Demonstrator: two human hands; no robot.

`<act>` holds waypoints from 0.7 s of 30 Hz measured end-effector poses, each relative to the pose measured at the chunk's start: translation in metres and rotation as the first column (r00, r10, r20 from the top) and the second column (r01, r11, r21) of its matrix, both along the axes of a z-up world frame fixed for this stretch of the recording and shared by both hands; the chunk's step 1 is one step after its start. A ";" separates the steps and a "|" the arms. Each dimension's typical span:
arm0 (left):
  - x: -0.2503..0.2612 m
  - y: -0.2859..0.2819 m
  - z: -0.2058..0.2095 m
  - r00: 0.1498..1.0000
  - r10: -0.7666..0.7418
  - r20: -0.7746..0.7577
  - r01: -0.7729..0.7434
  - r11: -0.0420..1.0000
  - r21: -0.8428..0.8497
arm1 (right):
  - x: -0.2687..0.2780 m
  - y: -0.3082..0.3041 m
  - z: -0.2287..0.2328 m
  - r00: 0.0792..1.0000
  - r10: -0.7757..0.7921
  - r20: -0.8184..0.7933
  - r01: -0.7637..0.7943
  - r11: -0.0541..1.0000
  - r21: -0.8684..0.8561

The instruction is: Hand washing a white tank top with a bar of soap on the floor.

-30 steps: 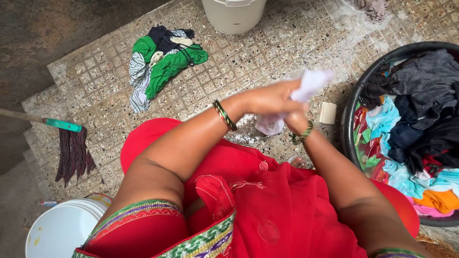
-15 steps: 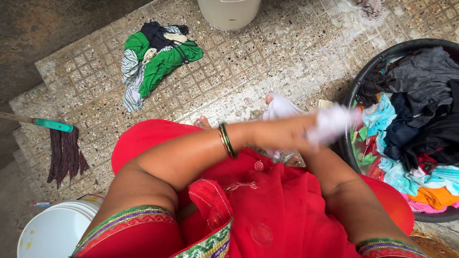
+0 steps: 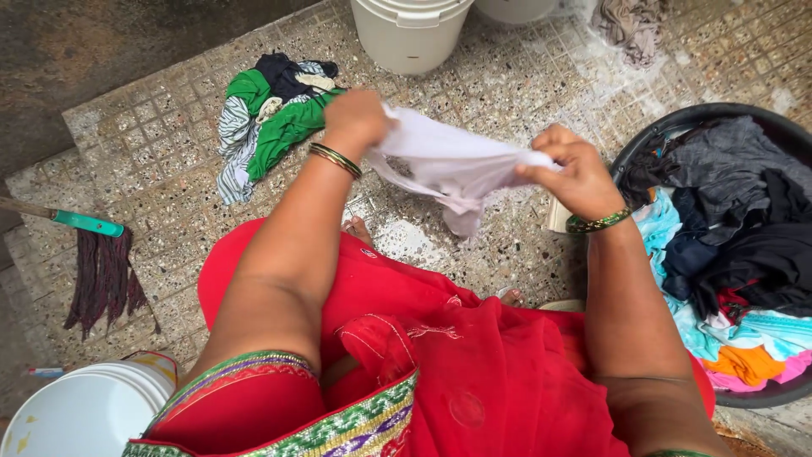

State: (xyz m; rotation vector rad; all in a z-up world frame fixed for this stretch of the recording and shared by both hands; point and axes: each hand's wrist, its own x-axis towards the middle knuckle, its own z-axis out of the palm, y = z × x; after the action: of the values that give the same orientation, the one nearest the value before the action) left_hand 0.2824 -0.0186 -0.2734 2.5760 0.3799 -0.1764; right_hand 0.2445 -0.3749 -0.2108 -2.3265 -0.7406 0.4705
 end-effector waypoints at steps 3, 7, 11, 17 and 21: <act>-0.029 -0.052 0.046 0.963 -0.242 -0.123 0.246 0.969 0.018 | 0.000 0.004 -0.011 0.997 -0.082 -0.003 0.074 0.889 0.451; -0.062 -0.109 0.058 0.778 -0.558 0.289 0.629 0.705 -0.328 | -0.005 0.016 -0.036 0.914 -0.087 -0.397 0.335 0.714 0.615; -0.072 -0.123 0.038 0.756 -0.552 0.352 0.642 0.729 -0.238 | -0.030 0.025 0.009 0.903 0.018 -0.429 0.355 0.530 0.770; -0.038 -0.112 -0.018 0.891 -0.454 -0.020 0.420 0.838 -0.348 | -0.050 -0.018 0.076 0.972 -0.037 -0.233 0.233 0.305 0.923; -0.003 -0.059 -0.002 0.948 -0.306 0.087 0.318 0.921 -0.227 | -0.060 -0.047 0.093 0.977 -0.125 -0.174 0.199 0.228 0.953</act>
State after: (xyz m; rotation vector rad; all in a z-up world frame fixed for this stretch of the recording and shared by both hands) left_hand 0.2798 -0.0778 -0.2757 2.3806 -0.0732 -0.2540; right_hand 0.1843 -0.4221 -0.1176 -1.1070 -0.4874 -0.0832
